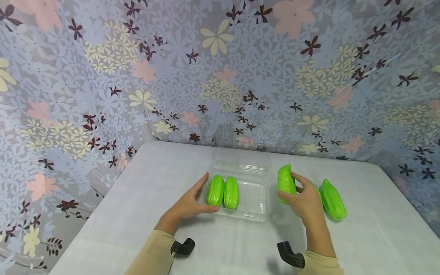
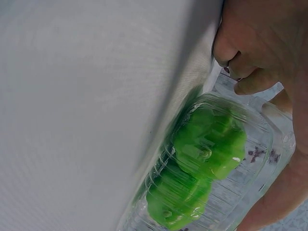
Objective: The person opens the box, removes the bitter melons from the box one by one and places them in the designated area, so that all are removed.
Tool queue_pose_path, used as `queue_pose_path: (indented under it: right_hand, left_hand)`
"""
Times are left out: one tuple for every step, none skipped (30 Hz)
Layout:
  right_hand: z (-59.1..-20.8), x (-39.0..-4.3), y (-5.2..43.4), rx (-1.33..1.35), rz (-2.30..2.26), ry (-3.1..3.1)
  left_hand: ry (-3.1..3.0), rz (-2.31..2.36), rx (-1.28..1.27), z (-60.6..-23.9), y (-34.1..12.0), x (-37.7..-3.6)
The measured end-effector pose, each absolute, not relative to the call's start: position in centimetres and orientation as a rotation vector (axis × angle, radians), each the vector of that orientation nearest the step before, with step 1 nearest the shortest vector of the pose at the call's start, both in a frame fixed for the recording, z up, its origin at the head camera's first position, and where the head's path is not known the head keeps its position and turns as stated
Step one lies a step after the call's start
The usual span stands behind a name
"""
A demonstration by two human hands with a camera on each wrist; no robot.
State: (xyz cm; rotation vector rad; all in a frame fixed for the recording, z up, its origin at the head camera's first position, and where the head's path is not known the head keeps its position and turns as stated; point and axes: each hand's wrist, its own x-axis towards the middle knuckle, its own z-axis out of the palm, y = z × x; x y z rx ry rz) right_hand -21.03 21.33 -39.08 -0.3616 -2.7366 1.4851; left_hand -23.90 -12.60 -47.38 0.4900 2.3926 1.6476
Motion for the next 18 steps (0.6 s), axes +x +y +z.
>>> queue_pose_path:
  right_hand:
    - [-39.1,-21.0,21.4,-0.379,1.481,-2.738]
    - [-39.2,-21.0,21.5,-0.394,1.474,-2.741]
    - [-39.2,-21.0,21.6,-0.408,1.469,-2.744]
    - [-39.2,-21.0,21.6,-0.419,1.460,-2.746]
    - [-39.3,-21.0,21.7,-0.429,1.454,-2.749]
    - [-39.4,-21.1,21.7,-0.438,1.445,-2.750]
    - [-39.4,-21.1,21.8,-0.445,1.436,-2.753]
    - [-39.5,-21.1,21.8,-0.452,1.428,-2.756]
    - [-39.6,-21.1,21.9,-0.459,1.421,-2.758]
    - [-39.7,-21.1,21.9,-0.466,1.416,-2.760]
    - [-39.8,-21.1,21.9,-0.473,1.411,-2.762]
    - [-39.9,-21.1,22.0,-0.478,1.408,-2.764]
    - [-39.9,-21.1,22.0,-0.480,1.404,-2.769]
    - [-40.0,-21.1,22.1,-0.486,1.400,-2.774]
    - [-40.0,-21.1,22.1,-0.486,1.394,-2.781]
    - [-40.1,-21.1,22.2,-0.484,1.391,-2.787]
    - [-40.1,-21.1,22.3,-0.481,1.384,-2.795]
    - [-40.1,-21.1,22.3,-0.479,1.377,-2.802]
  left_hand:
    - [2.389,1.652,0.491,-47.4,-12.6,-23.9]
    - [2.386,1.656,0.492,-47.3,-12.6,-23.9]
    - [2.382,1.660,0.494,-47.3,-12.6,-23.8]
    - [2.379,1.664,0.496,-47.2,-12.6,-23.8]
    - [2.376,1.668,0.498,-47.2,-12.6,-23.9]
    - [2.373,1.671,0.497,-47.2,-12.6,-23.8]
    - [2.373,1.671,0.497,-47.2,-12.6,-23.8]
    - [2.373,1.670,0.497,-47.2,-12.6,-23.8]
    - [2.375,1.669,0.496,-47.3,-12.6,-23.9]
    - [2.377,1.667,0.495,-47.3,-12.6,-23.9]
    - [2.378,1.665,0.493,-47.4,-12.6,-23.9]
    - [2.381,1.662,0.492,-47.4,-12.6,-23.9]
    - [2.384,1.658,0.489,-47.5,-12.6,-23.9]
    - [2.386,1.656,0.487,-47.5,-12.6,-24.0]
    - [2.389,1.654,0.483,-47.6,-12.6,-24.0]
    - [2.391,1.653,0.483,-47.6,-12.6,-24.1]
    - [2.395,1.650,0.481,-47.7,-12.6,-24.1]
    - [2.398,1.649,0.482,-47.6,-12.6,-24.1]
